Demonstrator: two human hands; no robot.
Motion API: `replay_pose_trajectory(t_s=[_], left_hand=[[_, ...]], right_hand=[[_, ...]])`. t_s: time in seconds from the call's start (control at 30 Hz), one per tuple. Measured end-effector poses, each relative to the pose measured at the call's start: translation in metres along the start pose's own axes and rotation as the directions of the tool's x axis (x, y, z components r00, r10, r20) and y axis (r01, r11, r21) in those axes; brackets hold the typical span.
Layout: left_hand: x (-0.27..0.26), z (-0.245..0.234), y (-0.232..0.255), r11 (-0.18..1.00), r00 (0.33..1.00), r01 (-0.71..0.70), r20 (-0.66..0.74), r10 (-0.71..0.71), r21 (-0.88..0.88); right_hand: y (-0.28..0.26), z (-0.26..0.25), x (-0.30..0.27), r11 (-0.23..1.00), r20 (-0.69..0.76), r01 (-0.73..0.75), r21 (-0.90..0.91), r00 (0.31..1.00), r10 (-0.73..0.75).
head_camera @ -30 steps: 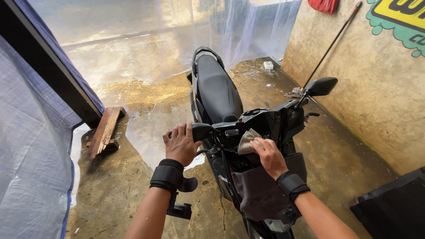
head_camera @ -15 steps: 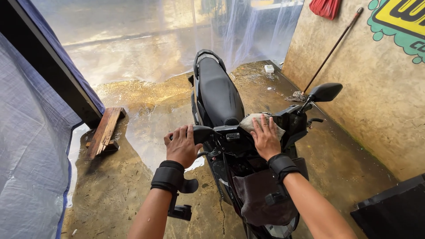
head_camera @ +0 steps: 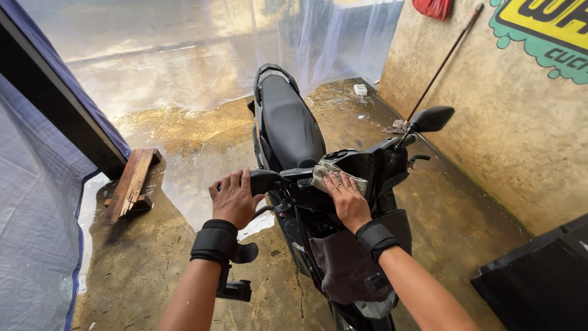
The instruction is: The person wipes the seat, handlebars, and front fairing of a black motorcycle using a cloth. The person moves around the vehicle to clean different sections, including the dashboard and mirrors.
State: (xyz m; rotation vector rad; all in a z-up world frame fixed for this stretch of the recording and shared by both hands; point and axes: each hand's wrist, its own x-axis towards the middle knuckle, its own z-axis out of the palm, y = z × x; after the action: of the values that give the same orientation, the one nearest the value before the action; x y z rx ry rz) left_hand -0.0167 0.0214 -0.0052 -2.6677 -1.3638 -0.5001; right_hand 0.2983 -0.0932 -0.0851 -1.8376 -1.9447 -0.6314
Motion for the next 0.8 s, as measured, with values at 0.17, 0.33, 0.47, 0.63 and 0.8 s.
replay_pose_trajectory(t_s=[0.17,0.33,0.47,0.63,0.8], left_hand=[[-0.001,0.004,0.002,1.0,1.0,-0.004,-0.015,0.004,0.014],[-0.002,0.005,0.001,1.0,1.0,-0.013,-0.02,0.013,0.012],[-0.002,0.002,0.001,1.0,1.0,0.002,0.014,-0.002,0.005],[-0.001,0.003,0.002,1.0,1.0,0.004,0.03,-0.004,0.008],[-0.001,0.007,-0.002,1.0,1.0,-0.008,0.006,0.008,0.004]], right_hand=[[-0.003,0.0,-0.027,0.992,-0.062,-0.071,-0.103,0.996,0.064],[0.005,0.002,-0.05,0.984,-0.075,-0.15,-0.092,0.987,0.143],[0.018,0.008,-0.078,0.981,-0.072,-0.155,-0.115,0.987,0.147],[0.031,0.007,-0.105,0.977,-0.084,-0.13,-0.168,0.99,0.117],[0.039,0.007,-0.135,0.964,0.052,-0.263,-0.03,0.963,0.264]])
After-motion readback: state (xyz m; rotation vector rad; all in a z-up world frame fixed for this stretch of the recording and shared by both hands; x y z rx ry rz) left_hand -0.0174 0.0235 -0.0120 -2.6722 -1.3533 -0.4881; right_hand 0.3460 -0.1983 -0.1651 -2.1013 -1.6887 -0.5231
